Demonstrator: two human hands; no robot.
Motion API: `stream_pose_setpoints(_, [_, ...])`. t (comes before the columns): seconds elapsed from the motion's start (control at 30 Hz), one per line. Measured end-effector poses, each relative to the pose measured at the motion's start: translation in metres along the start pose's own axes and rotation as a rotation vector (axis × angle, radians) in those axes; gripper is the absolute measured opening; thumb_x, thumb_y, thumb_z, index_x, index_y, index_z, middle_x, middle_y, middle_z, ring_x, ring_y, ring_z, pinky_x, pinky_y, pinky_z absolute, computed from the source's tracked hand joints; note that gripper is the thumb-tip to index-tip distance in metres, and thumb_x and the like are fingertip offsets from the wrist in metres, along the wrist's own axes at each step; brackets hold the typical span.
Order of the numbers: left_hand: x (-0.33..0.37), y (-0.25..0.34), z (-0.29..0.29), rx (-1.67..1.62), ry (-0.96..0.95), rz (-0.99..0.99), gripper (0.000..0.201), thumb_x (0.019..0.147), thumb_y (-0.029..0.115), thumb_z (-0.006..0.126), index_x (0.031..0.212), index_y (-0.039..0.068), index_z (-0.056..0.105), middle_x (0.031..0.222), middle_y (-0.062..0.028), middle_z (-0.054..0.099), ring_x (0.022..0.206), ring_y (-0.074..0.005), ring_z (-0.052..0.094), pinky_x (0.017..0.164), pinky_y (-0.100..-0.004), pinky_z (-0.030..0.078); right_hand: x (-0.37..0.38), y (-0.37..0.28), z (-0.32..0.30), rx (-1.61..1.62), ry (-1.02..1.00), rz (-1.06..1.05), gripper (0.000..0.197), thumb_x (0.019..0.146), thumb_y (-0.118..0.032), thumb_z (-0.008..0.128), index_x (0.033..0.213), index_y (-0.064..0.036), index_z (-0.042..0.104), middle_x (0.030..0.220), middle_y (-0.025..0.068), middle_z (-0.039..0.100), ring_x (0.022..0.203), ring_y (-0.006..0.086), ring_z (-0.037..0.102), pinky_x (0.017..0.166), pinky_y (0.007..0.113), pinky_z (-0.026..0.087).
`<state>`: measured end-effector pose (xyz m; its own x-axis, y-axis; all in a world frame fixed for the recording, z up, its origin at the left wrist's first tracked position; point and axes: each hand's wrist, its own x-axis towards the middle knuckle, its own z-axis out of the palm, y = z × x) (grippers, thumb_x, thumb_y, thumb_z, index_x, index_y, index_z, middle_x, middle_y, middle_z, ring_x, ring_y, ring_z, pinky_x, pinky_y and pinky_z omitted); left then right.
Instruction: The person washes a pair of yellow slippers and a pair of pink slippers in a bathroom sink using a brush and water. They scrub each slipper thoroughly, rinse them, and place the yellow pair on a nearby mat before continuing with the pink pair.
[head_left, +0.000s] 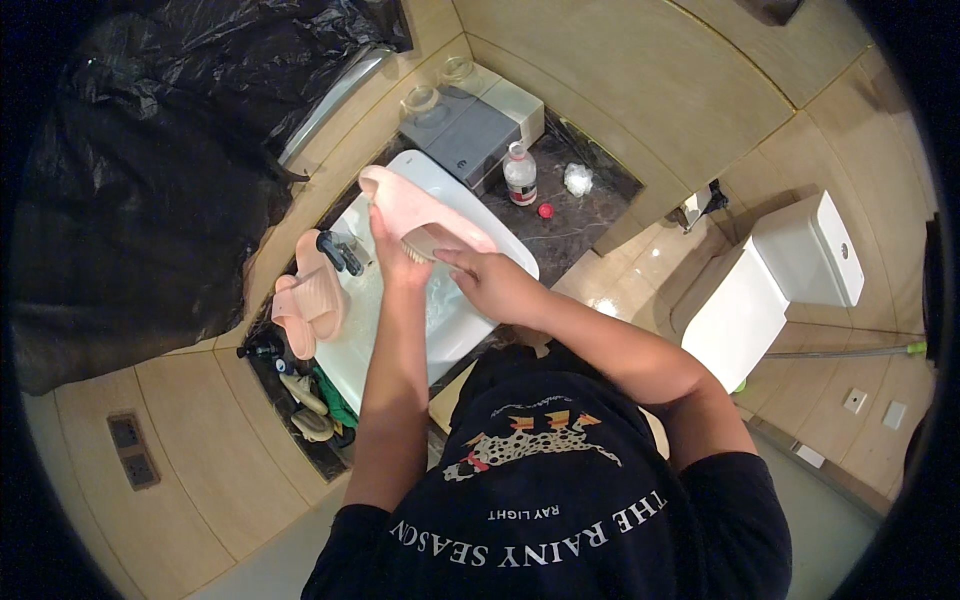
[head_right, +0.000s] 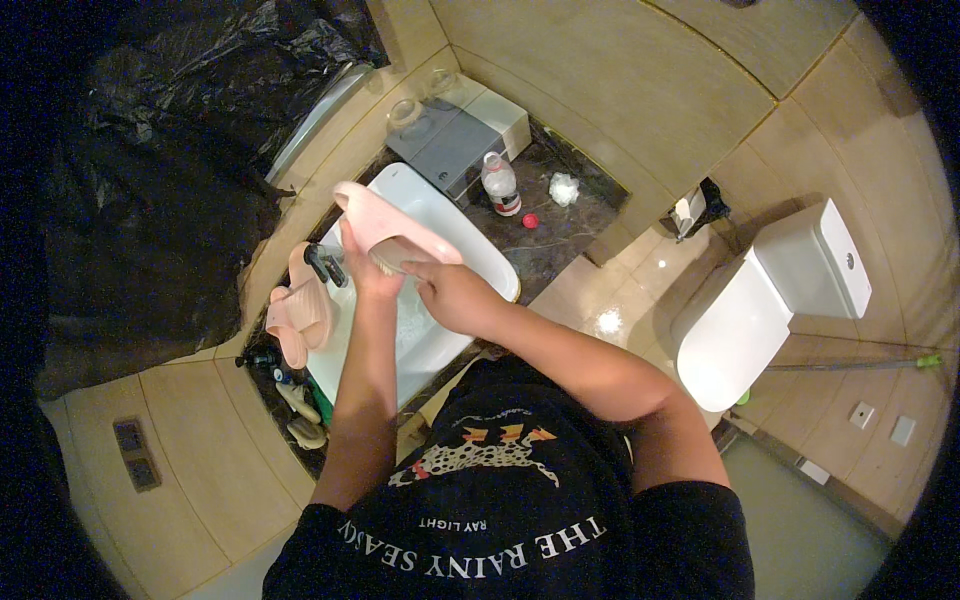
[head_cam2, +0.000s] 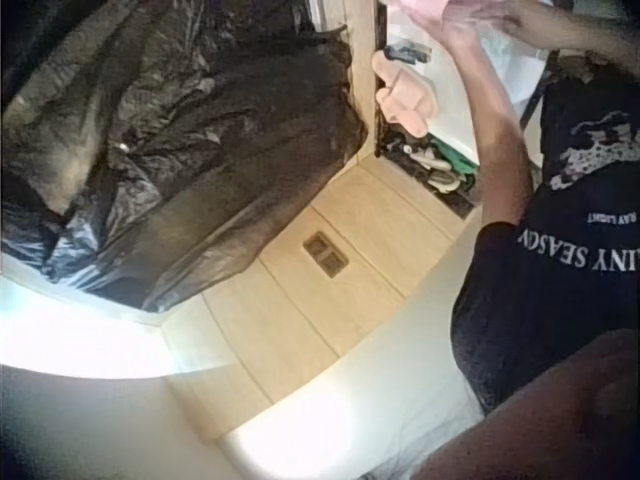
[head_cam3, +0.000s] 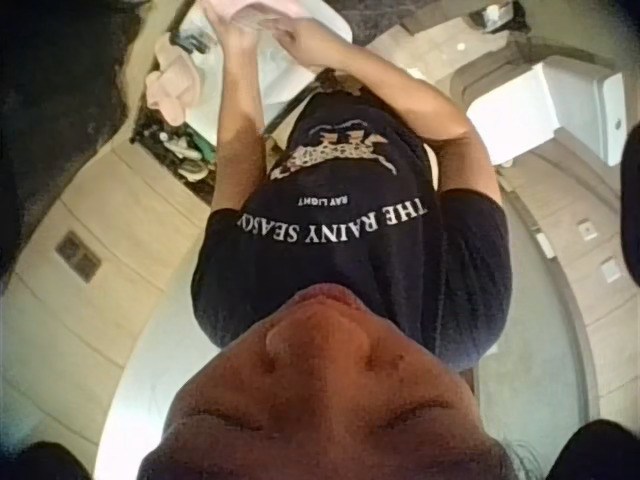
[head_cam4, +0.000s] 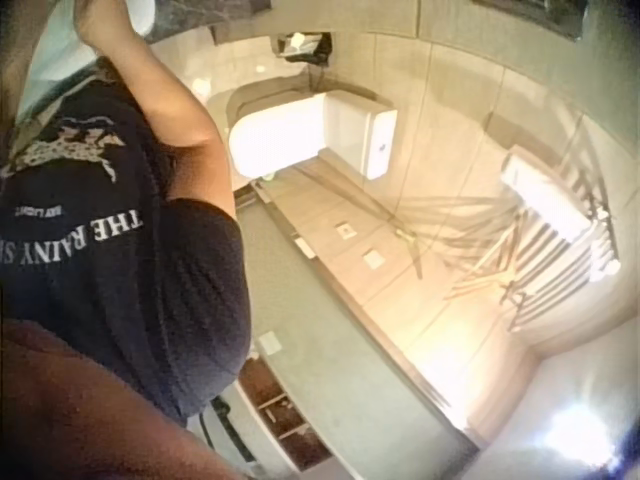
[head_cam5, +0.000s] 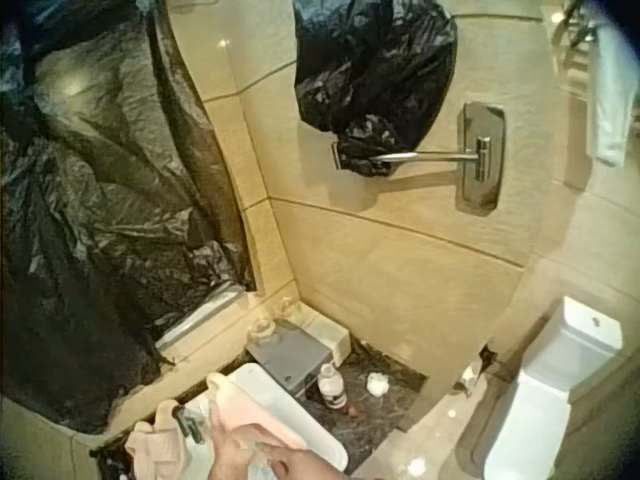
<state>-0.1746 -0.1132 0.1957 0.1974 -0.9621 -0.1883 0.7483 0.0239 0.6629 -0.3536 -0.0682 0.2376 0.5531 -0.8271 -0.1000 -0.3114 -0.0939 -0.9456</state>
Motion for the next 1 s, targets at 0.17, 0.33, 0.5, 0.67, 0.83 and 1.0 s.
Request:
stream_pose_setpoints(0.17, [0.003, 0.010, 0.005, -0.014, -0.019, -0.141, 0.061, 0.091, 0.057, 0.051, 0.131, 0.012, 0.047, 0.121, -0.0107, 0.057, 0.112, -0.0284, 0.055, 0.095, -0.0472, 0.047, -0.003, 0.007, 0.001, -0.100, 0.091, -0.110, 0.036, 0.093, -0.013, 0.054, 0.129, -0.0130, 0.058, 0.084, 0.0240, 0.065, 0.072, 0.0329, 0.065, 0.071, 0.039, 0.051])
stream_pose_setpoints(0.33, [0.009, 0.014, 0.019, 0.006, 0.171, -0.168, 0.064, 0.091, 0.055, 0.052, 0.135, 0.009, 0.042, 0.127, -0.0138, 0.052, 0.117, -0.0318, 0.052, 0.099, -0.0482, 0.045, -0.022, -0.015, -0.038, -0.375, 0.035, -0.081, 0.035, 0.092, -0.015, 0.055, 0.127, -0.0135, 0.059, 0.082, 0.0235, 0.064, 0.071, 0.0377, 0.063, 0.067, 0.043, 0.050])
stream_pose_setpoints(0.5, [-0.003, 0.032, 0.034, -0.233, 0.345, -0.196, 0.052, 0.100, 0.042, 0.029, 0.136, 0.009, 0.046, 0.136, -0.0152, 0.051, 0.128, -0.0338, 0.046, 0.110, -0.0535, 0.031, -0.054, -0.053, -0.068, -0.035, 0.036, -0.104, 0.037, 0.097, -0.014, 0.053, 0.133, -0.0130, 0.055, 0.081, 0.0088, 0.066, 0.067, 0.0167, 0.061, 0.065, 0.032, 0.049])
stream_pose_setpoints(0.67, [0.001, 0.032, 0.020, -0.539, -0.028, -0.255, 0.052, 0.098, 0.036, 0.026, 0.140, 0.009, 0.043, 0.145, -0.0139, 0.042, 0.135, -0.0363, 0.036, 0.113, -0.0569, 0.023, -0.061, -0.047, -0.079, 0.343, 0.107, -0.076, 0.037, 0.097, -0.011, 0.053, 0.135, -0.0086, 0.053, 0.124, 0.0124, 0.062, 0.108, 0.0112, 0.056, 0.094, 0.027, 0.043])
stream_pose_setpoints(0.83, [0.010, 0.026, 0.005, -0.595, -0.270, -0.251, 0.051, 0.096, 0.030, 0.026, 0.139, 0.007, 0.043, 0.141, -0.0145, 0.046, 0.131, -0.0361, 0.041, 0.109, -0.0570, 0.030, -0.068, -0.052, -0.089, 0.501, 0.162, 0.024, 0.040, 0.097, -0.009, 0.053, 0.137, -0.0060, 0.050, 0.132, 0.0064, 0.057, 0.114, 0.0102, 0.051, 0.099, 0.026, 0.039])
stream_pose_setpoints(1.0, [0.005, 0.026, 0.015, -0.599, -0.146, -0.254, 0.049, 0.096, 0.030, 0.031, 0.137, 0.007, 0.044, 0.137, -0.0161, 0.050, 0.129, -0.0341, 0.044, 0.109, -0.0560, 0.031, -0.078, -0.048, -0.092, 0.508, 0.062, 0.012, 0.044, 0.097, -0.007, 0.052, 0.140, -0.0055, 0.046, 0.133, 0.0067, 0.055, 0.116, 0.0091, 0.049, 0.100, 0.026, 0.038])
